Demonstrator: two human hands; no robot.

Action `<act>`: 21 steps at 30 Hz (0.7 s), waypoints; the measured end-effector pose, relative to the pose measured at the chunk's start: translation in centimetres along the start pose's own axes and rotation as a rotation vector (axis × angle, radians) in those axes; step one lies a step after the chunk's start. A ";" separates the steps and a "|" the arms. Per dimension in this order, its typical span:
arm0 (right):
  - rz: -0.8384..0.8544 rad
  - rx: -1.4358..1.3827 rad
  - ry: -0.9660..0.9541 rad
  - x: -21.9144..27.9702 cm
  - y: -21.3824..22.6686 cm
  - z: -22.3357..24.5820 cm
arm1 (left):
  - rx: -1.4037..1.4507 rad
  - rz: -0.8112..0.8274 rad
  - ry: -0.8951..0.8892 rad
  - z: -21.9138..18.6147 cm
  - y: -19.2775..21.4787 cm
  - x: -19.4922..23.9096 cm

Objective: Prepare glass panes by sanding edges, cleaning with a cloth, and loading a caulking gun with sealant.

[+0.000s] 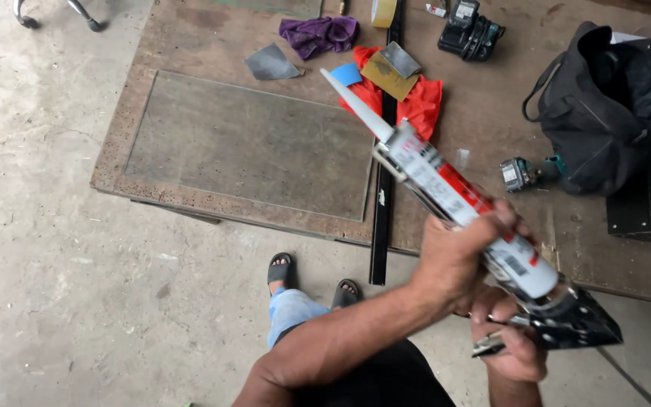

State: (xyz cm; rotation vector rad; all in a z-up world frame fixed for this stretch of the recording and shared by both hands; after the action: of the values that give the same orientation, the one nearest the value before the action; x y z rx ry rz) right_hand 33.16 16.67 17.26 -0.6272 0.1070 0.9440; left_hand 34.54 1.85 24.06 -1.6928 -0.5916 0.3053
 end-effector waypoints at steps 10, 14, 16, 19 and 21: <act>-0.156 -0.079 -0.013 0.5 -3.2 -1.0 | -0.292 -0.078 0.215 -4.0 -1.5 0.9; -0.214 -0.018 -0.020 -0.2 -5.0 -1.9 | -0.317 -0.045 0.224 -6.1 -1.4 0.6; -0.343 0.058 -0.030 0.1 -5.2 -2.3 | -0.341 -0.087 0.282 -6.7 -1.1 0.6; -0.352 0.064 -0.011 -0.3 -5.8 -3.0 | -0.399 -0.068 0.284 -8.1 -1.0 0.3; -0.357 0.081 -0.019 -0.5 -6.2 -3.2 | -0.381 -0.072 0.291 -8.5 -0.7 0.1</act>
State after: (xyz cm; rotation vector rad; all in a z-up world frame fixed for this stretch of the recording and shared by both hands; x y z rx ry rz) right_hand 38.32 11.96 17.61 -0.5404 0.0149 0.5977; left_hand 38.76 -5.09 26.55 -2.0294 -0.5124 -0.1149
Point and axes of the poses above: each hand's wrist, its own x-axis away from the middle knuckle, its own y-axis out of the back of the hand, z = x × y, the point moved 7 cm from there along -x, towards the middle knuckle, and after that the axes turned 1 degree about -y, right-handed, at the moved point
